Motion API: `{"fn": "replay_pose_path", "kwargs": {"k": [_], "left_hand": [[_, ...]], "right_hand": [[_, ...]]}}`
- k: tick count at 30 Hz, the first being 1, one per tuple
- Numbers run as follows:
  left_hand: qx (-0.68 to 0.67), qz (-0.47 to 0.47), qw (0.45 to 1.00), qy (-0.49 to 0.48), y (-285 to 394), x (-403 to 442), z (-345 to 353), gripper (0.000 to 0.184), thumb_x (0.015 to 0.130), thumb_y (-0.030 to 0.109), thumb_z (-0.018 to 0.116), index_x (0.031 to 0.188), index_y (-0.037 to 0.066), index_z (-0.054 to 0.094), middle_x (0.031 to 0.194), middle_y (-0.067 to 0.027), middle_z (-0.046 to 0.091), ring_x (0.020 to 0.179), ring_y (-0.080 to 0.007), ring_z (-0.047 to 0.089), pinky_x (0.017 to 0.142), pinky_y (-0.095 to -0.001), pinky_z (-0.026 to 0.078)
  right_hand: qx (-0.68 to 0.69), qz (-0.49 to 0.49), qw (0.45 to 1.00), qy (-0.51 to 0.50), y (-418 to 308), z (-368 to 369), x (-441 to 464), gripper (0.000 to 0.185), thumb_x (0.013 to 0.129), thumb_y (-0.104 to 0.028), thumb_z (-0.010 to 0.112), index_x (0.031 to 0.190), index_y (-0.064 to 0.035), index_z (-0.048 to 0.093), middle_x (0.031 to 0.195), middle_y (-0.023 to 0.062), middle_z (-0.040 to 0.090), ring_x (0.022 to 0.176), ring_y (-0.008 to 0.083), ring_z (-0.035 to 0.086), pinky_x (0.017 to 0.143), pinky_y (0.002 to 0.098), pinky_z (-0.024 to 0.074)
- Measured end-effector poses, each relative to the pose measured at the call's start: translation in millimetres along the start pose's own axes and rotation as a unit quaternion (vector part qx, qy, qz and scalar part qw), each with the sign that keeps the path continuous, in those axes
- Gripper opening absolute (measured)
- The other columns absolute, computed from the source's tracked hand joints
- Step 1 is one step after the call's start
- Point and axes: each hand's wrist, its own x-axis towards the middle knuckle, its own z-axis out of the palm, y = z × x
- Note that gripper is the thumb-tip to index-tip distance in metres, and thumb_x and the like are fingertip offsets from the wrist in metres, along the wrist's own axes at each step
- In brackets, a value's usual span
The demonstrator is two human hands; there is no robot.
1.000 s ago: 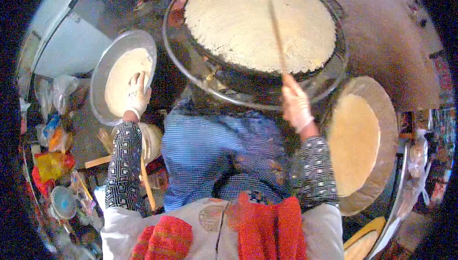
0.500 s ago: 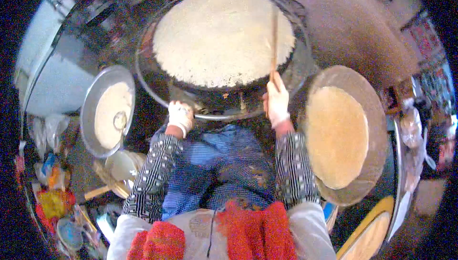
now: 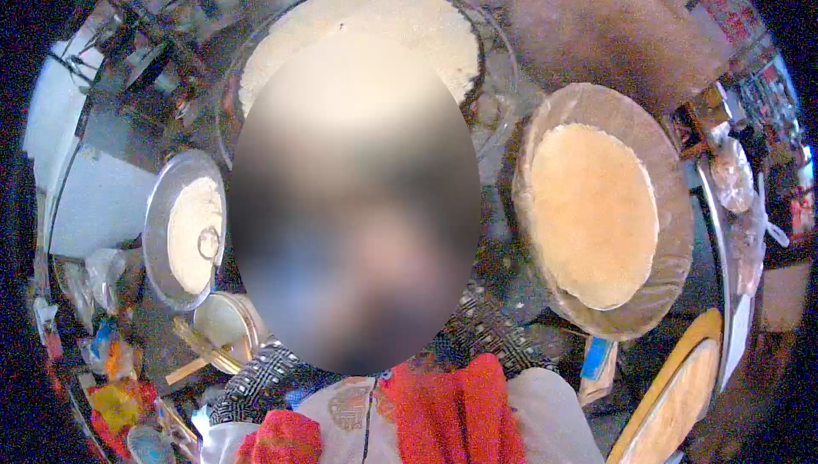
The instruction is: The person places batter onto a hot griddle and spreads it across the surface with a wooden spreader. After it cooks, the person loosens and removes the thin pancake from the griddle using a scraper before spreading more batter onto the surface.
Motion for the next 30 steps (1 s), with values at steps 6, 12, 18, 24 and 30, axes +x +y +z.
{"fn": "replay_pose_path", "kwargs": {"k": [6, 12, 18, 24, 30], "left_hand": [[-0.096, -0.067, 0.979, 0.166, -21.2, -62.0, 1.8, 0.029, 0.093, 0.028, 0.054, 0.111, 0.007, 0.061, 0.103, -0.0152, 0.062, 0.1, -0.0362, 0.058, 0.091, -0.0463, 0.044], [-0.052, 0.007, 0.996, 0.066, 33.2, -22.3, -3.3, 0.032, 0.09, 0.032, 0.056, 0.106, 0.005, 0.061, 0.106, -0.0163, 0.063, 0.101, -0.0342, 0.059, 0.091, -0.045, 0.045], [0.121, -0.098, 0.923, 0.353, -54.1, -23.7, -70.5, 0.056, 0.08, 0.035, 0.068, 0.124, 0.004, 0.053, 0.125, -0.0184, 0.053, 0.122, -0.0393, 0.045, 0.104, -0.0532, 0.033], [0.193, -0.17, 0.933, 0.252, -142.6, 30.7, -78.3, 0.06, 0.074, 0.044, 0.073, 0.119, 0.007, 0.058, 0.124, -0.0138, 0.054, 0.128, -0.0367, 0.04, 0.113, -0.059, 0.014], [0.123, -0.13, 0.953, 0.244, -84.4, 77.0, -57.4, 0.038, 0.073, 0.039, 0.071, 0.098, 0.011, 0.064, 0.099, -0.0113, 0.06, 0.108, -0.0326, 0.052, 0.11, -0.0545, 0.023]], "right_hand": [[0.165, 0.06, 0.969, 0.173, 38.9, -66.3, 51.9, 0.041, 0.096, -0.009, 0.051, 0.137, -0.0133, 0.052, 0.082, -0.002, 0.059, 0.061, 0.0082, 0.05, 0.056, 0.023, 0.0459], [0.068, 0.058, 0.993, -0.073, -1.7, 58.3, 13.2, 0.04, 0.088, -0.011, 0.061, 0.128, -0.0084, 0.058, 0.122, 0.0169, 0.063, 0.108, 0.018, 0.061, 0.093, 0.0318, 0.0476], [0.207, 0.051, 0.955, 0.205, 23.1, -56.0, 59.7, 0.037, 0.097, -0.009, 0.053, 0.134, -0.0074, 0.053, 0.108, 0.0023, 0.064, 0.081, 0.0053, 0.052, 0.067, 0.0183, 0.0473], [0.04, -0.028, 0.991, 0.123, 83.7, -75.0, 75.3, 0.045, 0.095, 0.006, 0.048, 0.138, -0.0089, 0.051, 0.123, 0.0029, 0.06, 0.105, 0.0097, 0.056, 0.088, 0.0172, 0.0437], [-0.042, 0.066, 0.996, -0.036, 58.0, -18.7, 17.8, 0.045, 0.092, 0.002, 0.058, 0.135, -0.0076, 0.054, 0.128, 0.005, 0.06, 0.113, 0.0111, 0.053, 0.097, 0.0232, 0.0415]]}}
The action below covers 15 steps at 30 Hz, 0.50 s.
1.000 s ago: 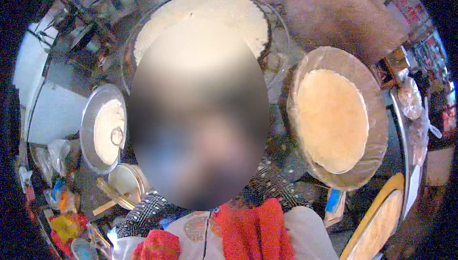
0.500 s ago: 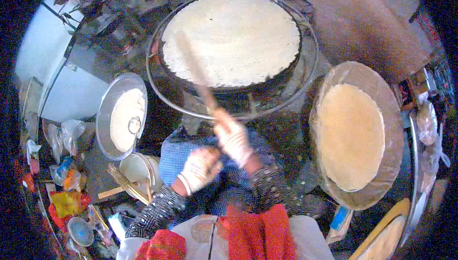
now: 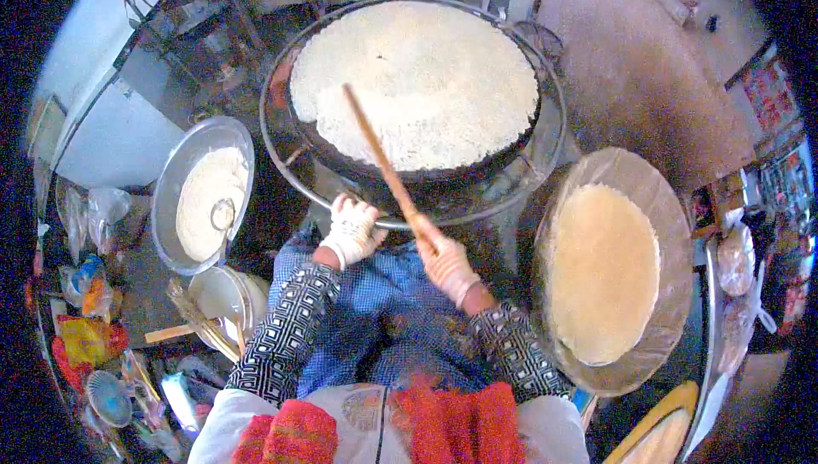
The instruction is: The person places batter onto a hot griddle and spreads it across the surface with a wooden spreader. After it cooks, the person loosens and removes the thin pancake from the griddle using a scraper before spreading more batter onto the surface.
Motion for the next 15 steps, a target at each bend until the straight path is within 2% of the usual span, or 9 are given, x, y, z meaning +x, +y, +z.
{"fn": "replay_pose_path", "kwargs": {"k": [1, 3, 5, 6, 7, 8, 11, 14, 15], "left_hand": [[-0.011, 0.012, 1.0, 0.01, 9.0, 1.2, 6.1, 0.037, 0.073, 0.039, 0.071, 0.096, 0.011, 0.064, 0.099, -0.0114, 0.06, 0.106, -0.0324, 0.053, 0.108, -0.0538, 0.025], [-0.028, -0.01, 0.999, -0.013, 32.9, 7.0, 5.4, 0.039, 0.073, 0.041, 0.07, 0.096, 0.01, 0.064, 0.099, -0.012, 0.059, 0.107, -0.0327, 0.052, 0.108, -0.0527, 0.026], [-0.049, -0.013, 0.999, -0.012, 53.7, 9.8, 6.6, 0.041, 0.074, 0.042, 0.07, 0.099, 0.01, 0.063, 0.101, -0.0121, 0.059, 0.108, -0.0328, 0.052, 0.108, -0.0531, 0.026], [-0.048, -0.012, 0.999, -0.005, 61.7, 11.8, 9.4, 0.042, 0.075, 0.042, 0.071, 0.1, 0.01, 0.063, 0.101, -0.0123, 0.059, 0.108, -0.033, 0.052, 0.108, -0.0533, 0.026], [-0.048, -0.009, 0.999, 0.0, 69.1, 13.3, 12.7, 0.043, 0.075, 0.042, 0.071, 0.102, 0.01, 0.062, 0.102, -0.0124, 0.059, 0.108, -0.0332, 0.052, 0.108, -0.0535, 0.026], [-0.043, -0.004, 0.999, 0.004, 73.9, 15.0, 17.2, 0.044, 0.075, 0.043, 0.071, 0.103, 0.01, 0.061, 0.102, -0.0126, 0.059, 0.107, -0.0335, 0.052, 0.107, -0.0539, 0.026], [-0.071, 0.04, 0.997, 0.013, 77.9, 16.8, 16.6, 0.043, 0.076, 0.042, 0.071, 0.103, 0.01, 0.061, 0.103, -0.0119, 0.059, 0.109, -0.033, 0.053, 0.108, -0.055, 0.025], [-0.037, -0.027, 0.999, -0.008, 58.5, 5.4, 0.9, 0.041, 0.076, 0.041, 0.07, 0.103, 0.012, 0.061, 0.103, -0.0104, 0.059, 0.109, -0.0318, 0.053, 0.109, -0.0593, 0.022], [-0.019, -0.03, 0.999, 0.009, 47.3, 2.3, 2.1, 0.04, 0.076, 0.04, 0.071, 0.103, 0.012, 0.061, 0.103, -0.0104, 0.059, 0.108, -0.0315, 0.053, 0.108, -0.0607, 0.021]], "right_hand": [[-0.038, 0.045, 0.998, -0.016, -48.8, -7.3, -9.1, 0.043, 0.091, -0.001, 0.06, 0.133, -0.0082, 0.056, 0.123, 0.0078, 0.064, 0.111, 0.0112, 0.056, 0.095, 0.025, 0.044], [-0.008, -0.09, 0.994, 0.066, -38.0, -12.0, -4.3, 0.042, 0.093, -0.002, 0.059, 0.133, -0.0105, 0.056, 0.117, 0.0125, 0.067, 0.107, 0.0093, 0.058, 0.091, 0.0265, 0.0472], [-0.122, -0.102, 0.976, 0.148, -32.9, -43.4, 15.7, 0.04, 0.094, -0.007, 0.057, 0.133, -0.016, 0.056, 0.101, 0.0179, 0.07, 0.09, 0.0166, 0.068, 0.079, 0.0337, 0.054], [-0.313, -0.093, 0.934, 0.147, -32.0, -67.7, 25.4, 0.045, 0.095, -0.014, 0.054, 0.139, -0.022, 0.049, 0.082, 0.0186, 0.068, 0.07, 0.0304, 0.068, 0.064, 0.0423, 0.0537], [-0.494, -0.006, 0.867, 0.06, -30.9, -90.1, 36.9, 0.054, 0.095, -0.019, 0.051, 0.146, -0.0271, 0.035, 0.07, 0.0183, 0.065, 0.061, 0.0383, 0.062, 0.055, 0.048, 0.0487], [-0.539, 0.014, 0.841, 0.045, -18.9, -107.4, 48.5, 0.059, 0.095, -0.019, 0.048, 0.149, -0.0296, 0.025, 0.07, 0.0188, 0.064, 0.062, 0.0361, 0.064, 0.055, 0.0473, 0.0488], [-0.57, 0.044, 0.818, 0.072, 3.2, -146.3, 89.6, 0.059, 0.096, -0.022, 0.047, 0.15, -0.0289, 0.024, 0.075, 0.0228, 0.065, 0.066, 0.0387, 0.064, 0.06, 0.0474, 0.0491], [-0.482, 0.044, 0.863, 0.144, 13.5, -136.9, 114.0, 0.052, 0.097, -0.019, 0.047, 0.147, -0.0275, 0.034, 0.079, 0.025, 0.065, 0.068, 0.0384, 0.066, 0.061, 0.0456, 0.0491], [-0.397, 0.008, 0.898, 0.191, 23.9, -126.4, 120.1, 0.044, 0.098, -0.019, 0.049, 0.141, -0.0241, 0.046, 0.075, 0.0196, 0.066, 0.063, 0.0322, 0.064, 0.061, 0.0428, 0.0481]]}}
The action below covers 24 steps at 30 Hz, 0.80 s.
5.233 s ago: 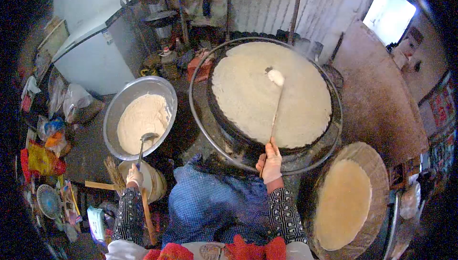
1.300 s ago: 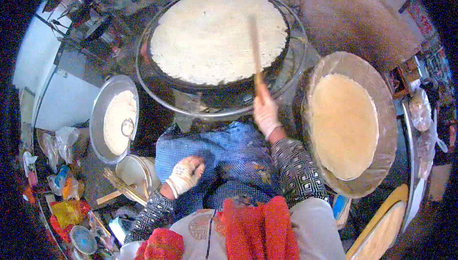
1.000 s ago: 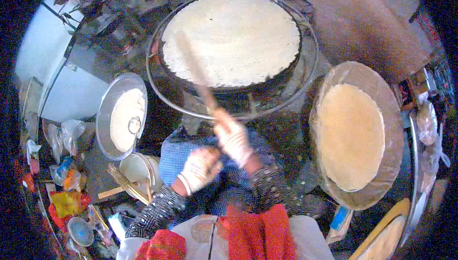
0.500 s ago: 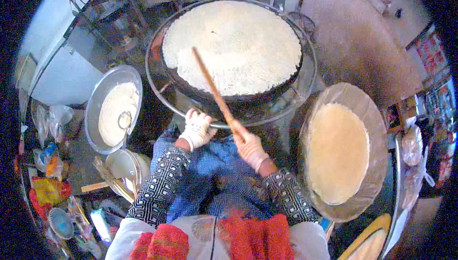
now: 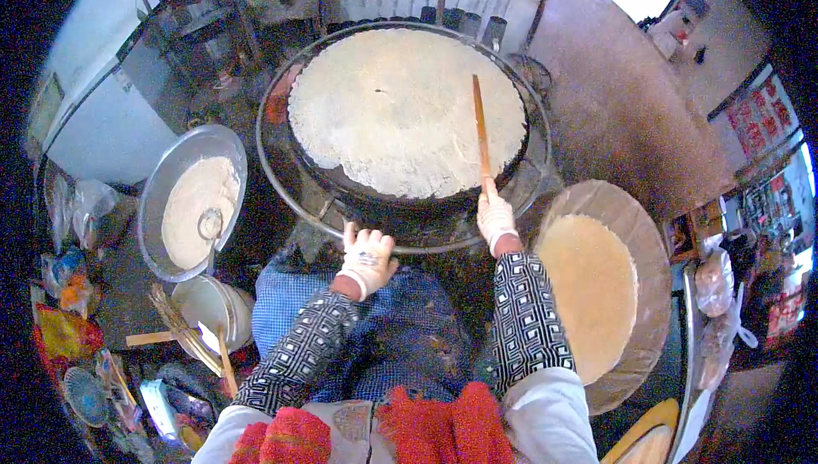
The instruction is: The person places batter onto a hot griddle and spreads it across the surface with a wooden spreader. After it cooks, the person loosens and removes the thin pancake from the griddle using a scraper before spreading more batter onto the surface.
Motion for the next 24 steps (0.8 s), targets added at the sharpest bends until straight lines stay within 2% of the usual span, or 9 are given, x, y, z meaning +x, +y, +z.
{"fn": "replay_pose_path", "kwargs": {"k": [2, 7, 10, 11, 12, 16, 20, 22, 24], "left_hand": [[0.009, 0.017, 1.0, 0.002, -11.5, -1.7, 5.4, 0.041, 0.076, 0.04, 0.071, 0.102, 0.011, 0.06, 0.103, -0.0114, 0.058, 0.108, -0.0322, 0.053, 0.109, -0.0588, 0.022], [0.009, 0.024, 0.999, -0.041, 1.9, 3.4, -4.4, 0.046, 0.075, 0.044, 0.072, 0.104, 0.009, 0.06, 0.105, -0.0128, 0.058, 0.11, -0.0332, 0.051, 0.109, -0.0549, 0.024], [0.01, 0.028, 0.999, -0.037, 5.9, 2.5, -2.6, 0.047, 0.075, 0.044, 0.072, 0.106, 0.009, 0.061, 0.107, -0.013, 0.058, 0.109, -0.0333, 0.051, 0.107, -0.0551, 0.026], [0.012, 0.035, 0.999, -0.02, 4.6, 1.4, 1.6, 0.046, 0.075, 0.043, 0.071, 0.104, 0.009, 0.06, 0.105, -0.0131, 0.059, 0.109, -0.0333, 0.052, 0.106, -0.0553, 0.028], [0.015, 0.04, 0.999, -0.001, 3.7, 0.2, 7.1, 0.044, 0.075, 0.043, 0.07, 0.102, 0.01, 0.06, 0.104, -0.0132, 0.059, 0.108, -0.0334, 0.052, 0.104, -0.0555, 0.029], [0.032, 0.052, 0.998, -0.029, -10.2, 13.0, 36.6, 0.033, 0.075, 0.038, 0.062, 0.092, 0.011, 0.057, 0.097, -0.0134, 0.059, 0.103, -0.0327, 0.056, 0.093, -0.0545, 0.037], [0.022, 0.044, 0.997, 0.062, -20.4, 3.4, 29.9, 0.024, 0.079, 0.031, 0.062, 0.093, 0.012, 0.063, 0.1, -0.0115, 0.062, 0.104, -0.0317, 0.056, 0.101, -0.0494, 0.035], [0.018, 0.024, 0.999, 0.019, -24.8, -2.0, 5.3, 0.023, 0.076, 0.03, 0.069, 0.092, 0.015, 0.064, 0.094, -0.0088, 0.063, 0.102, -0.0292, 0.056, 0.103, -0.0472, 0.033], [0.037, 0.004, 0.999, -0.009, -36.5, -2.5, -4.5, 0.025, 0.076, 0.032, 0.069, 0.094, 0.015, 0.067, 0.097, -0.0088, 0.065, 0.104, -0.0284, 0.057, 0.102, -0.0466, 0.033]], "right_hand": [[0.166, 0.069, 0.982, -0.059, -12.8, 10.0, -24.2, 0.041, 0.098, -0.014, 0.051, 0.139, -0.0186, 0.051, 0.089, 0.0121, 0.069, 0.075, 0.0227, 0.062, 0.069, 0.0337, 0.0499], [0.343, -0.1, 0.934, 0.019, -15.3, 51.0, -94.9, 0.048, 0.095, -0.014, 0.055, 0.14, -0.027, 0.047, 0.087, 0.0216, 0.063, 0.071, 0.0231, 0.059, 0.065, 0.0328, 0.0491], [0.172, 0.0, 0.976, -0.134, -73.0, -9.8, -133.6, 0.047, 0.096, 0.001, 0.048, 0.141, -0.0151, 0.049, 0.114, 0.0064, 0.065, 0.085, 0.0087, 0.051, 0.077, 0.0216, 0.0444], [0.121, 0.061, 0.966, -0.219, -103.4, -37.0, -137.6, 0.047, 0.096, -0.004, 0.05, 0.142, -0.0161, 0.047, 0.104, 0.0139, 0.066, 0.077, 0.013, 0.053, 0.073, 0.0248, 0.0462], [0.231, -0.031, 0.963, -0.132, -96.3, -7.1, -148.9, 0.047, 0.095, -0.011, 0.054, 0.141, -0.0196, 0.047, 0.093, 0.0229, 0.065, 0.075, 0.0222, 0.063, 0.068, 0.0303, 0.0481], [0.195, -0.092, 0.945, -0.247, -140.2, -8.9, -185.4, 0.045, 0.095, -0.015, 0.056, 0.138, -0.0237, 0.05, 0.094, 0.0286, 0.061, 0.089, 0.0364, 0.068, 0.066, 0.0346, 0.0496], [0.309, -0.123, 0.937, -0.107, -154.4, -33.9, -162.4, 0.043, 0.095, -0.018, 0.055, 0.137, -0.0254, 0.05, 0.081, 0.0276, 0.06, 0.075, 0.0446, 0.063, 0.061, 0.042, 0.0503], [-0.021, -0.135, 0.979, -0.152, -127.7, -51.8, -140.8, 0.049, 0.097, -0.027, 0.046, 0.143, -0.0317, 0.033, 0.075, 0.0222, 0.067, 0.069, 0.0408, 0.066, 0.06, 0.0535, 0.0497], [-0.072, -0.134, 0.962, -0.229, -75.7, -58.9, -129.4, 0.058, 0.093, -0.018, 0.044, 0.147, -0.027, 0.023, 0.074, 0.0224, 0.067, 0.068, 0.0401, 0.067, 0.06, 0.0546, 0.051]]}}
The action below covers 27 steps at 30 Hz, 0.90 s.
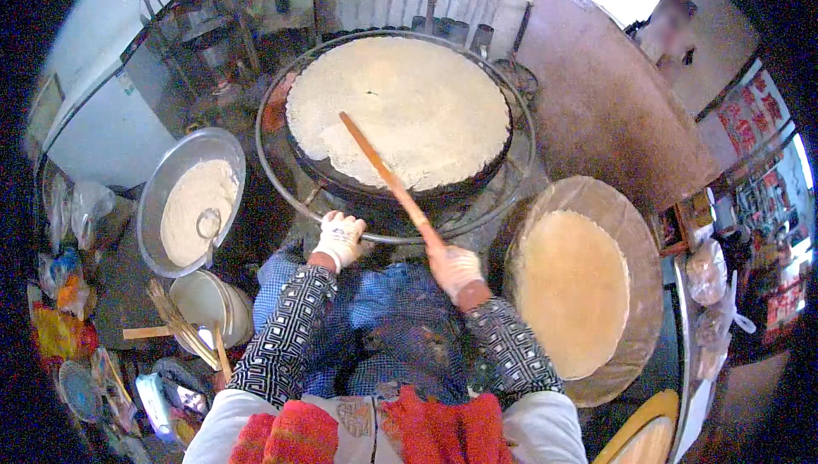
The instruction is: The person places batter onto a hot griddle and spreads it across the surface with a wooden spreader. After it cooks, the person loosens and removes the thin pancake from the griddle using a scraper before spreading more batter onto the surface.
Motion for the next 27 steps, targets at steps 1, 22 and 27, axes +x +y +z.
{"fn": "replay_pose_path", "kwargs": {"k": [1, 22, 27], "left_hand": [[0.02, -0.018, 0.999, -0.029, -6.2, 1.6, -8.7, 0.024, 0.076, 0.032, 0.069, 0.094, 0.016, 0.068, 0.098, -0.0086, 0.066, 0.105, -0.0279, 0.058, 0.102, -0.0461, 0.033], [0.315, 0.045, 0.948, -0.027, -245.0, 85.7, -17.5, 0.014, 0.071, 0.012, 0.058, 0.074, 0.015, 0.072, 0.08, -0.0052, 0.066, 0.099, -0.0224, 0.06, 0.112, -0.0401, 0.031], [0.353, 0.026, 0.934, -0.041, -266.3, 90.4, 13.1, 0.014, 0.074, 0.016, 0.06, 0.076, 0.016, 0.073, 0.076, -0.0018, 0.067, 0.091, -0.0214, 0.061, 0.112, -0.0424, 0.03]], "right_hand": [[-0.048, 0.007, 0.999, -0.016, 17.7, -11.8, -4.6, 0.063, 0.092, -0.016, 0.043, 0.149, -0.0266, 0.019, 0.075, 0.0215, 0.068, 0.068, 0.0387, 0.068, 0.06, 0.0531, 0.0525], [0.007, 0.17, 0.967, 0.189, 274.6, -43.2, 230.6, 0.045, 0.096, -0.02, 0.05, 0.141, -0.0252, 0.046, 0.101, 0.0269, 0.064, 0.092, 0.0413, 0.064, 0.08, 0.0431, 0.0498], [0.139, 0.085, 0.955, 0.249, 283.2, -6.1, 219.7, 0.044, 0.094, -0.015, 0.05, 0.138, -0.0152, 0.05, 0.114, 0.0252, 0.064, 0.103, 0.0366, 0.064, 0.089, 0.0389, 0.0484]]}}
